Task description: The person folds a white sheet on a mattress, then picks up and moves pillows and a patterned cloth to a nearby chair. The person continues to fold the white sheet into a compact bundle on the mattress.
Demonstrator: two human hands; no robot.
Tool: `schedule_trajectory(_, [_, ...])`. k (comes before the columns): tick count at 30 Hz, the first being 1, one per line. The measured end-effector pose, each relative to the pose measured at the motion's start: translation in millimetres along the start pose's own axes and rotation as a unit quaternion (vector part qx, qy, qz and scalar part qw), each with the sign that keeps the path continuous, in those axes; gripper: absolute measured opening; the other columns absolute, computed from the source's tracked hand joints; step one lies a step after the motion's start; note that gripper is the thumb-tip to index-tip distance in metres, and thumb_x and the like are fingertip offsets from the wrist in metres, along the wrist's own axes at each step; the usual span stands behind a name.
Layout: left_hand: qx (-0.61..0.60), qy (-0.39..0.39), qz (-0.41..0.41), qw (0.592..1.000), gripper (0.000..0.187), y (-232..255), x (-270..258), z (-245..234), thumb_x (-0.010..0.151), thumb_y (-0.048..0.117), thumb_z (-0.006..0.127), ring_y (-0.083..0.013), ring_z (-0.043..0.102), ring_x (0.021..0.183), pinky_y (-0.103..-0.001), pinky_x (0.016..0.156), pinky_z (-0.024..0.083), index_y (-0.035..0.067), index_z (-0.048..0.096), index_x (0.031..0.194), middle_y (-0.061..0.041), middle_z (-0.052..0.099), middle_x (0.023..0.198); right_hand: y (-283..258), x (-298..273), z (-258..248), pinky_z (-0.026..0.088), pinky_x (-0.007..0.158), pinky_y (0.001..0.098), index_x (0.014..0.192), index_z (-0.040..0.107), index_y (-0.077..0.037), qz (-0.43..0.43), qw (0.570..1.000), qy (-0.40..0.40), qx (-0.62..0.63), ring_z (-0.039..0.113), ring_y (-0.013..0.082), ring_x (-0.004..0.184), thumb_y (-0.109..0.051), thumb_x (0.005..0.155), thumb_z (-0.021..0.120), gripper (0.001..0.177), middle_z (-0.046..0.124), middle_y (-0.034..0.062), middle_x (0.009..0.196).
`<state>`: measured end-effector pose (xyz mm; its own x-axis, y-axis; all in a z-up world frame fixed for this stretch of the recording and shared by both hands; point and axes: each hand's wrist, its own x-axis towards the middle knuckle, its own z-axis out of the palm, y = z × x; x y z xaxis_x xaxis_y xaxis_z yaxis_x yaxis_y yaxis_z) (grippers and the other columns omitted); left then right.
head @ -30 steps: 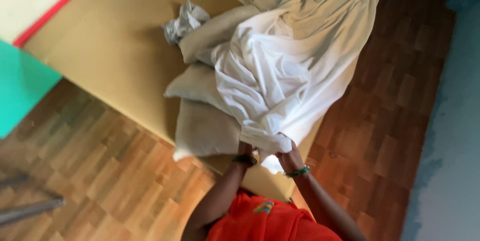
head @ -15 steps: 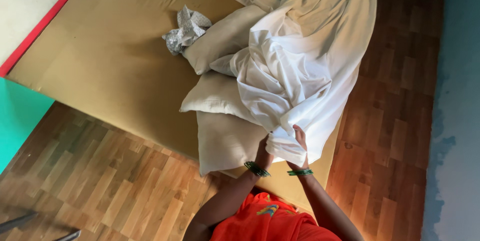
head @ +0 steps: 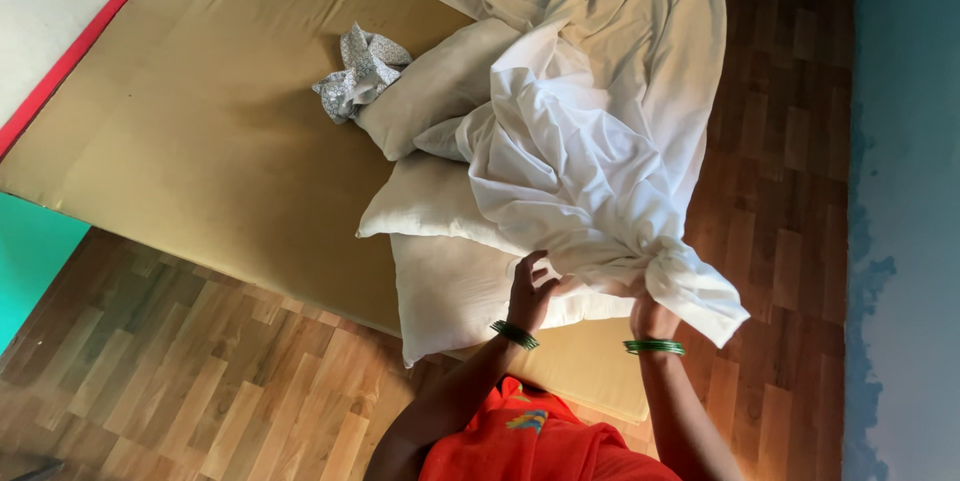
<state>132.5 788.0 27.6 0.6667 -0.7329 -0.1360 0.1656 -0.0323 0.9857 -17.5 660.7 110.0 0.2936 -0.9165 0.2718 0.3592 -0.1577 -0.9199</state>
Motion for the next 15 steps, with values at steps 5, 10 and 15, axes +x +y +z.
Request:
schedule_trajectory(5, [0.08,0.055,-0.018,0.995,0.066,-67.1,30.7,-5.0,0.087,0.019,0.075,-0.0324,0.06,0.124,-0.038,0.105,0.054,0.014,0.051,0.148,-0.02,0.045,0.149,53.9,-6.7,-7.5,0.05,0.088,0.0359,0.131,0.058,0.001,-0.085,0.964,-0.038,-0.251,0.059,0.0244,0.1,-0.023,0.113,0.053,0.03,0.063,0.011,0.115])
schedule_trajectory(10, [0.112,0.174,-0.001,0.978,0.08,-68.7,76.0,-14.5,0.083,0.019,0.079,-0.0389,0.049,0.131,-0.043,0.105,0.051,0.014,0.04,0.153,-0.026,0.016,0.162,112.7,-1.3,-27.6,0.055,0.096,0.0411,0.128,0.064,-0.003,0.046,0.911,-0.109,-0.395,0.07,0.0304,0.109,-0.023,0.101,0.063,0.034,0.073,0.0149,0.115])
schedule_trajectory(15, [0.079,0.237,-0.043,0.967,0.099,-52.8,124.2,-24.3,0.08,0.02,0.083,-0.0402,0.049,0.116,-0.046,0.092,0.048,0.016,0.022,0.159,-0.027,0.015,0.162,114.3,7.7,-9.8,0.048,0.104,0.0462,0.145,0.048,0.001,0.024,0.9,-0.164,-0.402,0.055,0.0429,0.127,-0.011,0.078,0.079,0.075,0.057,0.0262,0.136])
